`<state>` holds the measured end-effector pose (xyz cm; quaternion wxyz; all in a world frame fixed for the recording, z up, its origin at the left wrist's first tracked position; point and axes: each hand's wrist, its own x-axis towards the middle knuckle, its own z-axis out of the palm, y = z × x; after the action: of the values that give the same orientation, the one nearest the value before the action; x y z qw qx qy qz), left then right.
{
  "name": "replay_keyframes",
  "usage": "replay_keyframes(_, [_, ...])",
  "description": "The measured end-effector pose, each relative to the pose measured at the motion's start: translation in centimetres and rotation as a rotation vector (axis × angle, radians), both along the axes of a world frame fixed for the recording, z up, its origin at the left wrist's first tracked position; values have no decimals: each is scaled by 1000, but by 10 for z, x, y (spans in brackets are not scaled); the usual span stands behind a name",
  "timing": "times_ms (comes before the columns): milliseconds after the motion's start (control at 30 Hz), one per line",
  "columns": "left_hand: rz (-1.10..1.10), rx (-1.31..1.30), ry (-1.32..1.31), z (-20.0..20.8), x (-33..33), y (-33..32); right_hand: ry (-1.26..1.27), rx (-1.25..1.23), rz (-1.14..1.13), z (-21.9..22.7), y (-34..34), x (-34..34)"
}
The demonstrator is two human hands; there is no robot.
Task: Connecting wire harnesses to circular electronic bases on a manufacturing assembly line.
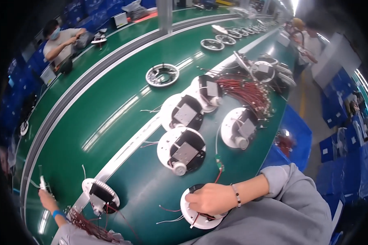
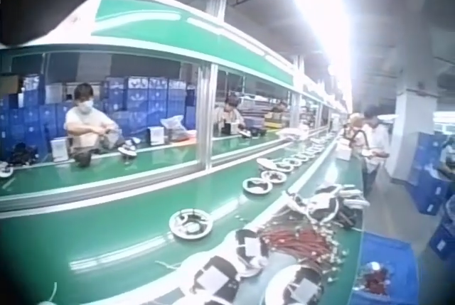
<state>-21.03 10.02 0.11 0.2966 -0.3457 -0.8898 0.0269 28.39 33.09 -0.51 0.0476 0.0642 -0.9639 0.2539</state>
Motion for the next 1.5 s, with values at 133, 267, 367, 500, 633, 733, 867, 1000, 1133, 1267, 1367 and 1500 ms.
replay_keyframes(133, [253,29,152,27,-11,-13,57,0,10,0,-5,3])
replay_keyframes(267, [-265,124,232,81,139,42,27,90,14,2,-7,5])
replay_keyframes(367, [-459,175,-53,65,224,79,44,3,25,-2,-6,2])
replay_keyframes(500, [-500,-10,-126,28,286,117,155,-107,23,-11,0,-5])
replay_keyframes(633, [-411,-28,-107,-14,294,130,180,-282,3,-12,6,-18])
replay_keyframes(733, [-458,29,-35,-31,298,129,226,-287,41,-6,8,-22])
replay_keyframes(867, [-403,42,-60,-40,304,121,224,-290,147,-3,14,-21])
replay_keyframes(1000, [-484,268,-161,-31,345,98,170,-300,123,-4,9,-9])
replay_keyframes(1133, [-764,376,-899,-39,394,53,213,-253,124,-5,3,1])
replay_keyframes(1267, [-822,543,-1169,-55,412,56,227,-193,127,-3,0,-3])
replay_keyframes(1367, [-800,705,-1456,-64,404,55,207,-197,119,4,2,-5])
replay_keyframes(1500, [-777,595,-1559,-47,400,53,175,-190,88,5,4,-5])
